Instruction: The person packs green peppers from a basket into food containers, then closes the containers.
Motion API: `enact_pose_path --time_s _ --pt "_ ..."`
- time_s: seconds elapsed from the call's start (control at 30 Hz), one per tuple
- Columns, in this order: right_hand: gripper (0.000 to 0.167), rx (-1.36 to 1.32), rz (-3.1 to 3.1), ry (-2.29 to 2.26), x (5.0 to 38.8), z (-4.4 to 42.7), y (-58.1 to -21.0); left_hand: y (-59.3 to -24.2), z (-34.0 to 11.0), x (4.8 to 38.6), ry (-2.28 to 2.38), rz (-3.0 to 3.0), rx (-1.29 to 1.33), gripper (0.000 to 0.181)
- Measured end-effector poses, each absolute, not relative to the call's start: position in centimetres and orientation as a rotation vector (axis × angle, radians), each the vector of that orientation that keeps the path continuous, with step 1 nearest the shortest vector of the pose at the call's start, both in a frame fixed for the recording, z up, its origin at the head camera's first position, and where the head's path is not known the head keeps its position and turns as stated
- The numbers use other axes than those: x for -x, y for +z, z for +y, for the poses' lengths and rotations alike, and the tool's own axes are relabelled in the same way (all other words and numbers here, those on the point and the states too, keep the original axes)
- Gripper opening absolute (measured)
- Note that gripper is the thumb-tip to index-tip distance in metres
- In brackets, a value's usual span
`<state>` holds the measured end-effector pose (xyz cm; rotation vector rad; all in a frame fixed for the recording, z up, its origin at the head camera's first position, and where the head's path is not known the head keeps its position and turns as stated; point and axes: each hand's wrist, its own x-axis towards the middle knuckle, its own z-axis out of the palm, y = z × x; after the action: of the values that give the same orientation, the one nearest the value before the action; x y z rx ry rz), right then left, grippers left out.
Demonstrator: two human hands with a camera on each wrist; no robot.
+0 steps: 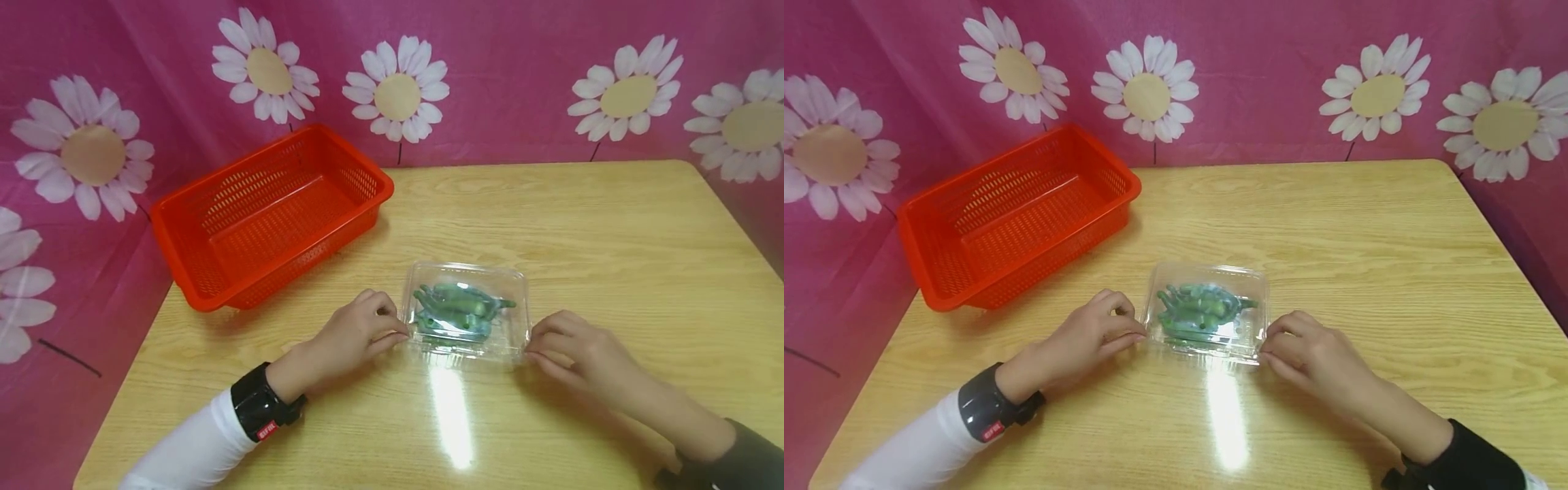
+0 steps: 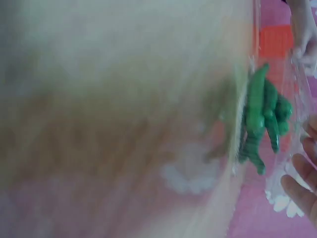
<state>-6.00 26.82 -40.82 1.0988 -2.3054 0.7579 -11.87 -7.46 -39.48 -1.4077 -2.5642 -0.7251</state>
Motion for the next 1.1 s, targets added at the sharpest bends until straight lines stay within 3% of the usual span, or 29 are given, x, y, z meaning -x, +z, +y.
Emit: enact_pose_path --time_s 0.13,0.27,0.4,0.53,0.67,0.87,1.1 --pt "0.008 -0.875 -2.450 0.963 5.0 26.4 -40.9 -39.3 -7.0 11.4 -1.035 -2.868 1.095 0.010" --pt "0.027 -0.612 -2.677 1.121 4.7 26.5 -40.3 -39.5 -6.8 11.7 -1.331 -3.155 0.860 0.023" --pt "0.011 -0.429 -3.004 1.305 5.4 27.3 -39.9 -40.1 -6.8 12.3 -1.778 -3.319 0.737 0.032" --pt "0.029 -0.416 -3.095 1.984 6.2 28.1 -40.2 -40.7 -6.6 12.6 -2.190 -3.288 0.646 0.028" --pt "0.029 -0.447 -2.884 2.553 6.3 28.3 -40.9 -40.9 -6.4 12.4 -2.410 -3.209 0.528 0.022" --pt "0.019 -0.359 -2.738 2.711 6.1 28.0 -41.2 -40.9 -6.4 11.9 -2.541 -3.127 0.477 0.023" --pt "0.019 -0.420 -2.690 2.881 6.6 28.6 -41.6 -40.8 -6.9 11.7 -2.399 -3.250 0.493 0.030"
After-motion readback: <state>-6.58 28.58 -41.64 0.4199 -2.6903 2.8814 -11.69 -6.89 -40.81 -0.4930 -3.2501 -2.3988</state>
